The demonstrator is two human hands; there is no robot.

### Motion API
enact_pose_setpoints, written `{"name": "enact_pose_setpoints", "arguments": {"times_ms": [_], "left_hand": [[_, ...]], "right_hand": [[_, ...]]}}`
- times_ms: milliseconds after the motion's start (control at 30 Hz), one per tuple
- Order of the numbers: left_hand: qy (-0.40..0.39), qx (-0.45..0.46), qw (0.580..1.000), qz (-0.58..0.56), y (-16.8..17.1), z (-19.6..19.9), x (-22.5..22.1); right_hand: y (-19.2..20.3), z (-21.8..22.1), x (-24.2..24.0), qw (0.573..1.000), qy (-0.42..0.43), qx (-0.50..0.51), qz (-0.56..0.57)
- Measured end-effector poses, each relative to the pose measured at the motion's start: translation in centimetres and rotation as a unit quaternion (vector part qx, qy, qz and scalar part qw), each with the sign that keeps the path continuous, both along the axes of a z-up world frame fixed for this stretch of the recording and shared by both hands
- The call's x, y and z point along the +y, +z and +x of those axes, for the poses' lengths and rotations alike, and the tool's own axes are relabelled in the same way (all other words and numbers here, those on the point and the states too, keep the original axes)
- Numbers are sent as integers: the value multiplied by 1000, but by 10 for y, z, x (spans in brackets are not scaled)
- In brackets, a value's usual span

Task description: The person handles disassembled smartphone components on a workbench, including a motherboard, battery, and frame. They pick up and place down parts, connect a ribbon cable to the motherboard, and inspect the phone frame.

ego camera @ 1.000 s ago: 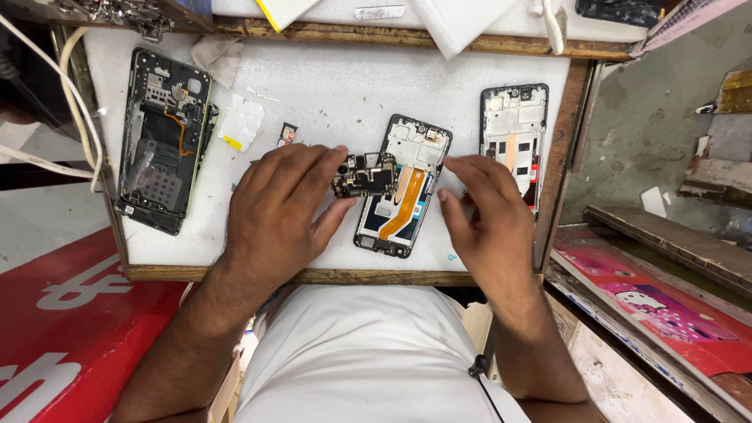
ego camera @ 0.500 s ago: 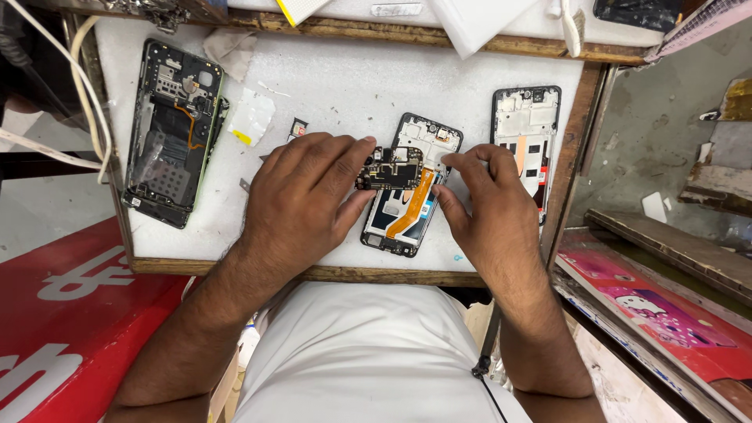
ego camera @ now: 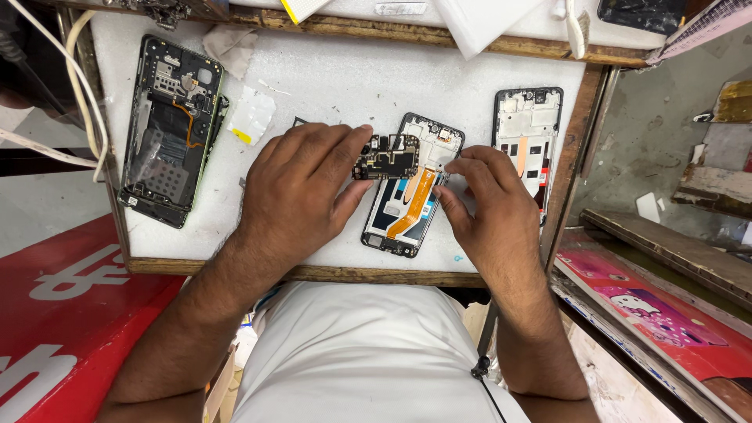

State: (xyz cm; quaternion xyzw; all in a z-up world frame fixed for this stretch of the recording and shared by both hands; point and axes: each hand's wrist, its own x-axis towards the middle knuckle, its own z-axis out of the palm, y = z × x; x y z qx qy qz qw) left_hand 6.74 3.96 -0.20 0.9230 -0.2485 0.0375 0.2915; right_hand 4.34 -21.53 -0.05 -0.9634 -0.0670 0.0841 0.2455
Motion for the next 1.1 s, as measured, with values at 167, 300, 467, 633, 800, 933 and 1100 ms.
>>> {"name": "enact_pose_setpoints", "arguments": {"times_ms": [167, 300, 467, 633, 800, 933, 1100], "left_hand": [[-19, 1, 1000, 0, -1, 11, -6], [-37, -26, 999, 24, -6, 25, -15], [-79, -51, 995, 45, -16, 44, -28], [-115, 0, 992, 48, -19, 54, -38], [-116, 96, 988, -35, -19, 63, -39], [-77, 177, 978, -73, -24, 65, -43], [-71, 187, 969, -148, -30, 68, -45]], "right_hand": [[-10, -8, -2, 999, -9, -49, 6], [-17, -15, -3, 995, -18, -94, 11], [-22, -19, -4, 992, -24, -117, 29], [-23, -18, -5, 992, -32, -116, 38], [-28, -19, -6, 992, -29, -115, 40], [-31, -19, -8, 992, -32, -113, 48], [-31, -19, -8, 991, -27, -125, 50]]}}
